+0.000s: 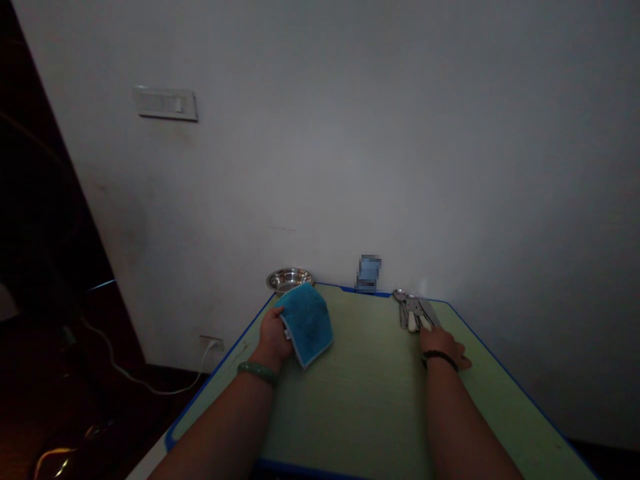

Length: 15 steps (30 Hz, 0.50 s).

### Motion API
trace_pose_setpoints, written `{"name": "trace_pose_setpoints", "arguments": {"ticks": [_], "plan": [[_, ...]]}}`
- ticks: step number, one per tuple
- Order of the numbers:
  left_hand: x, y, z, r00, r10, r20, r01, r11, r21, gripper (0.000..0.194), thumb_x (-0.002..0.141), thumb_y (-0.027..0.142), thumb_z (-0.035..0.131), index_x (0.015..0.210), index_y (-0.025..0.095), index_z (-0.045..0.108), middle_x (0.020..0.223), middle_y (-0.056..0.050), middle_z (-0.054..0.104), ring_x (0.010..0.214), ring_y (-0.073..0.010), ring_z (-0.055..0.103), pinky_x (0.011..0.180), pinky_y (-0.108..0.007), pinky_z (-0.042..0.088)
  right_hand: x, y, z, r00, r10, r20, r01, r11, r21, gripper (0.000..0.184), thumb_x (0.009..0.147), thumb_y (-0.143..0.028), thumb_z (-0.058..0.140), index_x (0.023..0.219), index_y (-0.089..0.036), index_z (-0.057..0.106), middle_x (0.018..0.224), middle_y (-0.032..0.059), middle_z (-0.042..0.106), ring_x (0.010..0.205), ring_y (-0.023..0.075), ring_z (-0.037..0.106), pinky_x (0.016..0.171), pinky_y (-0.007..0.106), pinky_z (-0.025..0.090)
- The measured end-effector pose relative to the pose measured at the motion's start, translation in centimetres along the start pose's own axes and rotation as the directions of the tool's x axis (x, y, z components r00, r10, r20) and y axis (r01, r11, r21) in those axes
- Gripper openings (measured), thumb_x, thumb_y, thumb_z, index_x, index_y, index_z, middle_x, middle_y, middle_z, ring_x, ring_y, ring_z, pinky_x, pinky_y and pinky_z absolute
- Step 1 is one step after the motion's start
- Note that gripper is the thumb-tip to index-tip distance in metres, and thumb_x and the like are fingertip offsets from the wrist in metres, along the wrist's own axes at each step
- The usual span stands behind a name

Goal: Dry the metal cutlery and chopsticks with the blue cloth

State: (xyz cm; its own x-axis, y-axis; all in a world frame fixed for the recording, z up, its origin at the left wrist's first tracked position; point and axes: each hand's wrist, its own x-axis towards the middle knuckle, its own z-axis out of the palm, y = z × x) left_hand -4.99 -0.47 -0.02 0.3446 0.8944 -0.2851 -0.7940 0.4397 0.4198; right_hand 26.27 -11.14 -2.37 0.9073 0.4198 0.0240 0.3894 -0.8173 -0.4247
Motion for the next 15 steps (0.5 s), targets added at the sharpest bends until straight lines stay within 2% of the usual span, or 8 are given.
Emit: {"name": "trace_pose_setpoints", "arguments": {"ticks": [8, 12, 15], "plan": [[0.0, 0.1, 0.0, 0.999, 0.017, -0.034, -0.015, 0.998, 0.06, 0.043, 0.071, 0.024, 0.041, 0.109, 0.007, 0.056, 0.073, -0.012, 0.069, 0.071, -0.029, 0.066, 0.076, -0.048, 0.049, 0.0, -0.2, 0.4, 0.999, -0.01, 0.035, 0.011, 1.0, -0.012, 0.038, 0.076, -0.045, 0.038, 0.105, -0.031, 0.059, 0.115, 0.0104, 0.054, 0.105, 0.0343, 0.043, 0.076, 0.05, 0.03], [0.3, 0.0, -0.2, 0.999, 0.027, -0.033, -0.025, 0.998, 0.059, 0.044, 0.071, 0.025, 0.041, 0.107, 0.006, 0.057, 0.069, -0.013, 0.069, 0.069, -0.0298, 0.066, 0.073, -0.049, 0.05, -0.5, -0.6, 0.0, 0.998, -0.058, -0.028, 0.057, 0.998, -0.033, 0.041, 0.077, -0.05, 0.037, 0.106, -0.03, 0.058, 0.116, 0.012, 0.053, 0.106, 0.0349, 0.043, 0.077, 0.052, 0.03], [0.6, 0.0, -0.4, 1.0, 0.018, -0.02, -0.017, 0.999, 0.032, 0.043, 0.071, 0.024, 0.042, 0.106, 0.007, 0.058, 0.068, -0.011, 0.069, 0.068, -0.0291, 0.066, 0.071, -0.049, 0.05, -1.4, -1.5, -0.3, 0.983, -0.14, -0.123, 0.135, 0.99, -0.041, 0.04, 0.079, -0.045, 0.037, 0.113, -0.033, 0.053, 0.121, 0.01, 0.05, 0.108, 0.0325, 0.041, 0.08, 0.051, 0.031]]}}
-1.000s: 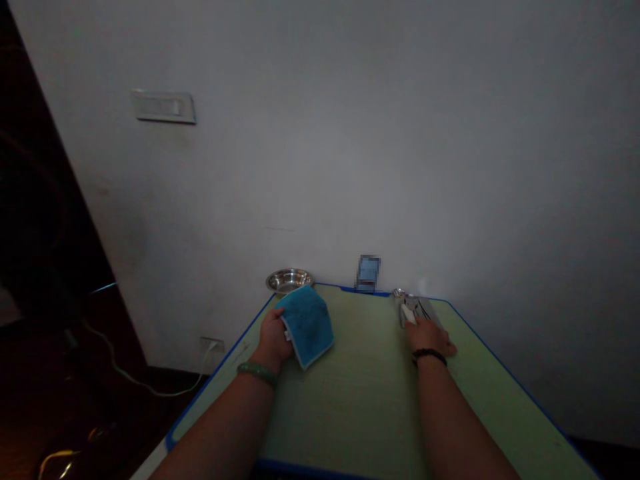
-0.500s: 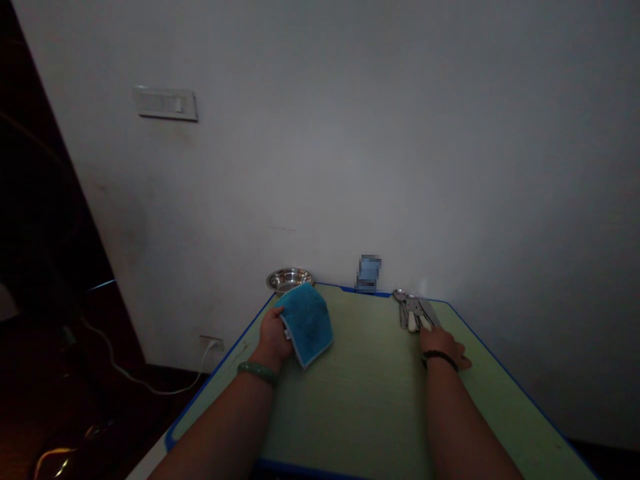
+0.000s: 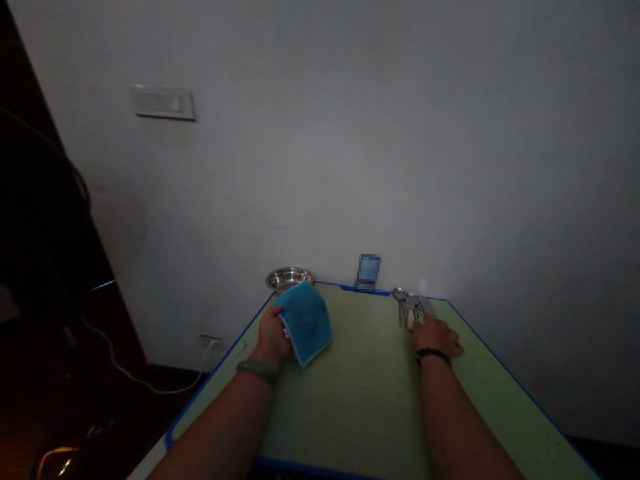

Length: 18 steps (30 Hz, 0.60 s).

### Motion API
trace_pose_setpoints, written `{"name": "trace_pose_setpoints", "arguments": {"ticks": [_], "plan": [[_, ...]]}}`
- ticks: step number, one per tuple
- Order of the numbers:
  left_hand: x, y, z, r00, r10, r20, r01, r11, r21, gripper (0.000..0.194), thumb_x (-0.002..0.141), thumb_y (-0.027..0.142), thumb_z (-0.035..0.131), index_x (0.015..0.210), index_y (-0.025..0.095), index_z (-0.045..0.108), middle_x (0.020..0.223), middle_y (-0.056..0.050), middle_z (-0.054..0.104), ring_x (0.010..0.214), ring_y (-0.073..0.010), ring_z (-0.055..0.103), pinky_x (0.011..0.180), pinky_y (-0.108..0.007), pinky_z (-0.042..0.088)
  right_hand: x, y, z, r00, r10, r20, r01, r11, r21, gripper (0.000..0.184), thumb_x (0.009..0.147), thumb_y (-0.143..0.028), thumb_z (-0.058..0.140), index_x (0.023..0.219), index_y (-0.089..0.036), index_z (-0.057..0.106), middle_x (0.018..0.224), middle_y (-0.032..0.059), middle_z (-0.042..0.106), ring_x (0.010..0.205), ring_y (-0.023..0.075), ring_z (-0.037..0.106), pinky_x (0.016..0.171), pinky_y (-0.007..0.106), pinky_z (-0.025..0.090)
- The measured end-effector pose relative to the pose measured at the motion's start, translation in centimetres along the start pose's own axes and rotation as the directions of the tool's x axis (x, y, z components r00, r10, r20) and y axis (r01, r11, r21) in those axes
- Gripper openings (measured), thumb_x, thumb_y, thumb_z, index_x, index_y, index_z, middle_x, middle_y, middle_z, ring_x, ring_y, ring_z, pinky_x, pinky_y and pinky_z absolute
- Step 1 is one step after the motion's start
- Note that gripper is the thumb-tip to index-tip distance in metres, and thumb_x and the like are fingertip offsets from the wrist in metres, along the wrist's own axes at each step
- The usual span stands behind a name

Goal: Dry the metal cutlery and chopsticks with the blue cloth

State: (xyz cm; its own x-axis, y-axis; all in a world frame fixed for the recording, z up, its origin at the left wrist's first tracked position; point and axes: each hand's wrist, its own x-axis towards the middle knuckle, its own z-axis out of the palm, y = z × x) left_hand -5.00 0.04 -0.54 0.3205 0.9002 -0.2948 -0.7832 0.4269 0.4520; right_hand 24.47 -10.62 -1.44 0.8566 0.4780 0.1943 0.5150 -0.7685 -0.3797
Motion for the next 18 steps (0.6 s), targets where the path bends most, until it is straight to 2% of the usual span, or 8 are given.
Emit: {"name": "trace_pose_setpoints", "arguments": {"ticks": [2, 4, 6, 8, 11, 12, 14, 18], "plan": [[0.1, 0.0, -0.1, 1.0, -0.009, 0.005, 0.009, 1.0, 0.009, 0.041, 0.07, 0.024, 0.042, 0.103, 0.007, 0.059, 0.067, -0.011, 0.069, 0.065, -0.0281, 0.066, 0.069, -0.048, 0.051, -0.8, -1.1, 0.0, 0.99, -0.125, -0.062, 0.124, 0.992, -0.01, 0.039, 0.081, -0.039, 0.038, 0.118, -0.033, 0.051, 0.123, 0.0076, 0.049, 0.11, 0.0306, 0.04, 0.083, 0.048, 0.031], [0.2, 0.0, -0.2, 0.999, -0.038, -0.013, 0.039, 0.998, 0.047, 0.036, 0.069, 0.023, 0.043, 0.097, 0.008, 0.061, 0.063, -0.01, 0.068, 0.061, -0.0273, 0.065, 0.065, -0.046, 0.052, -2.0, -2.5, 0.3, 0.935, -0.35, -0.057, 0.35, 0.937, -0.007, 0.039, 0.083, -0.036, 0.039, 0.119, -0.028, 0.051, 0.123, 0.0081, 0.049, 0.111, 0.0277, 0.039, 0.086, 0.042, 0.032], [0.0, -0.1, -0.2, 0.996, -0.064, -0.061, 0.07, 0.993, 0.094, 0.028, 0.068, 0.023, 0.045, 0.086, 0.01, 0.063, 0.056, -0.008, 0.065, 0.054, -0.0261, 0.064, 0.061, -0.045, 0.053, -3.5, -3.9, 0.9, 0.818, -0.576, 0.007, 0.576, 0.817, 0.024, 0.039, 0.085, -0.033, 0.037, 0.121, -0.027, 0.05, 0.121, 0.0075, 0.05, 0.11, 0.0234, 0.04, 0.089, 0.038, 0.031], [-0.2, -0.1, -0.3, 0.991, -0.07, -0.111, 0.086, 0.986, 0.142, 0.018, 0.067, 0.023, 0.047, 0.072, 0.014, 0.061, 0.046, -0.005, 0.061, 0.047, -0.0242, 0.062, 0.057, -0.042, 0.053, -4.9, -5.0, 1.7, 0.669, -0.738, 0.092, 0.735, 0.675, 0.068, 0.039, 0.085, -0.033, 0.038, 0.122, -0.027, 0.049, 0.119, 0.0065, 0.051, 0.11, 0.0206, 0.04, 0.091, 0.034, 0.03], [-0.6, -0.2, -0.4, 0.989, -0.071, -0.128, 0.096, 0.975, 0.199, 0.014, 0.067, 0.022, 0.047, 0.058, 0.017, 0.056, 0.04, -0.004, 0.056, 0.04, -0.022, 0.058, 0.054, -0.039, 0.053, -6.5, -5.9, 2.7, 0.415, -0.886, 0.206, 0.884, 0.446, 0.139, 0.035, 0.085, -0.031, 0.04, 0.118, -0.027, 0.052, 0.114, 0.004, 0.055, 0.107, 0.0176, 0.043, 0.091, 0.03, 0.031], [-0.7, -0.1, -0.4, 0.99, -0.068, -0.124, 0.093, 0.974, 0.209, 0.015, 0.067, 0.022, 0.047, 0.056, 0.017, 0.055, 0.039, -0.004, 0.055, 0.038, -0.0213, 0.056, 0.053, -0.038, 0.052, -6.9, -6.0, 2.9, 0.368, -0.901, 0.229, 0.901, 0.406, 0.152, 0.034, 0.086, -0.03, 0.038, 0.115, -0.027, 0.054, 0.112, 0.0037, 0.056, 0.105, 0.017, 0.044, 0.09, 0.029, 0.031], [-0.8, 0.1, -0.5, 0.991, -0.05, -0.12, 0.075, 0.975, 0.209, 0.017, 0.068, 0.023, 0.046, 0.056, 0.017, 0.055, 0.037, -0.003, 0.053, 0.034, -0.0198, 0.053, 0.053, -0.038, 0.052, -7.2, -6.2, 3.1, 0.335, -0.909, 0.249, 0.911, 0.38, 0.159, 0.033, 0.087, -0.031, 0.035, 0.112, -0.026, 0.056, 0.109, 0.0037, 0.057, 0.102, 0.0163, 0.047, 0.088, 0.029, 0.032], [-0.9, 0.7, -0.6, 0.985, 0.02, -0.172, 0.018, 0.977, 0.213, 0.019, 0.07, 0.027, 0.045, 0.057, 0.018, 0.055, 0.037, -0.002, 0.052, 0.032, -0.0196, 0.051, 0.05, -0.039, 0.051, -7.4, -6.8, 3.0, 0.382, -0.894, 0.234, 0.9, 0.417, 0.123, 0.034, 0.088, -0.033, 0.032, 0.11, -0.027, 0.057, 0.106, 0.0041, 0.057, 0.1, 0.0171, 0.048, 0.085, 0.03, 0.034]]}}
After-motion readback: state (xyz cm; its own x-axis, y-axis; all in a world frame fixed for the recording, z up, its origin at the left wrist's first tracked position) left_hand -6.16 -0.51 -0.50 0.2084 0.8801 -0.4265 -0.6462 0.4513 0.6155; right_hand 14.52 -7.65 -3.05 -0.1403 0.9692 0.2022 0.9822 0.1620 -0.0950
